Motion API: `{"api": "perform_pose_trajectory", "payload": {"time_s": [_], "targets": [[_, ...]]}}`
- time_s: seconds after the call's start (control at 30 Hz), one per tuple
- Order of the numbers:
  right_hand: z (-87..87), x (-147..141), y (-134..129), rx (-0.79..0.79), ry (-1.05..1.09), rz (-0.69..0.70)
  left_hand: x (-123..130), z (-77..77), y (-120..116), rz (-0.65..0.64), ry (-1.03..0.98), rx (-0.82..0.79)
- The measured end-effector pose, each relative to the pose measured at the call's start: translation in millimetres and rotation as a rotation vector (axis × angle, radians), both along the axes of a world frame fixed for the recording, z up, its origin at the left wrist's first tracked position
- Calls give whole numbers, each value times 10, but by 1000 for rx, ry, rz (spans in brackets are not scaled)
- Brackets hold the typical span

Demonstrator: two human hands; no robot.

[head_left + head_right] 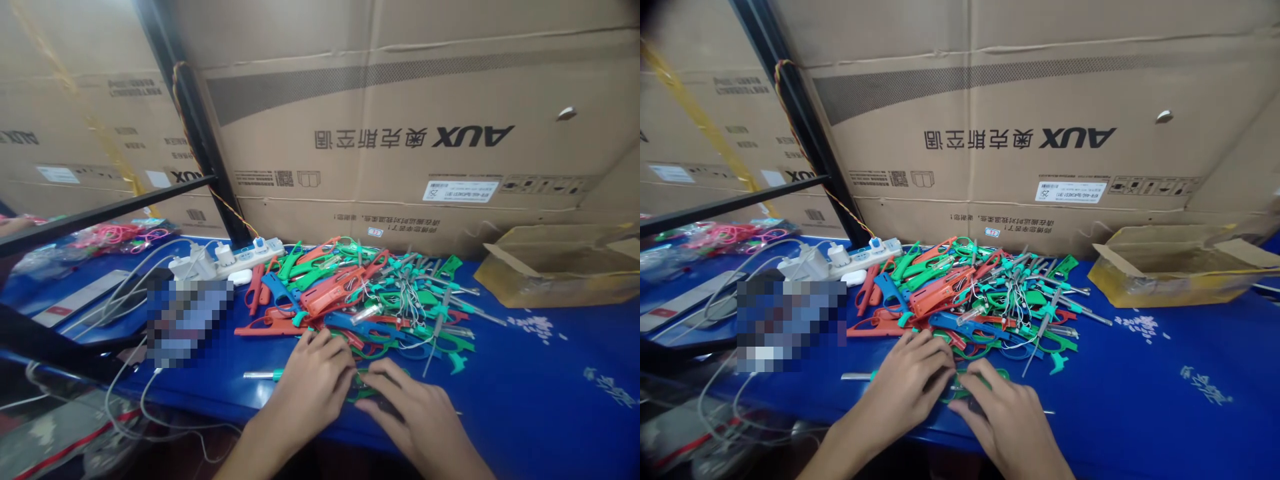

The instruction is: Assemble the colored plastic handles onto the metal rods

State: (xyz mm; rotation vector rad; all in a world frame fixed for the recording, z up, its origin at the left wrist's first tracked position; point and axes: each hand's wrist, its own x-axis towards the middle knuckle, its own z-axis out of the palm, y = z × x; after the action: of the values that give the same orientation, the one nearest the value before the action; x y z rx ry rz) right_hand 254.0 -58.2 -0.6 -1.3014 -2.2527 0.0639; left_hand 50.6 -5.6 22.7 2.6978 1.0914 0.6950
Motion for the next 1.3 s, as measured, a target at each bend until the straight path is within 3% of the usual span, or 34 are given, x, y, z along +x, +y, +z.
{"api": "perform_pose_trajectory", "payload": {"time_s": [0.23,0.4,0.6,0.77,0.93,1.3], "targets": [[8,-50,19,77,-85,-34,-2,-38,-76,18,-159,-34],[8,-58,32,96,-87,-37,-347,-56,-175,75,-235,21],[-2,-48,22,119,-73,-25,-680,-22,-234,116,-147,104],[-39,-42,18,135,-84,-32,-599,41,-221,63,-62,7],[-44,-34,14,136,-77,-26,-544,29,-192,21,-34,18],[-63,-18,-5,69,-79,-22,-454,-98,-231,125,-1,104]]}}
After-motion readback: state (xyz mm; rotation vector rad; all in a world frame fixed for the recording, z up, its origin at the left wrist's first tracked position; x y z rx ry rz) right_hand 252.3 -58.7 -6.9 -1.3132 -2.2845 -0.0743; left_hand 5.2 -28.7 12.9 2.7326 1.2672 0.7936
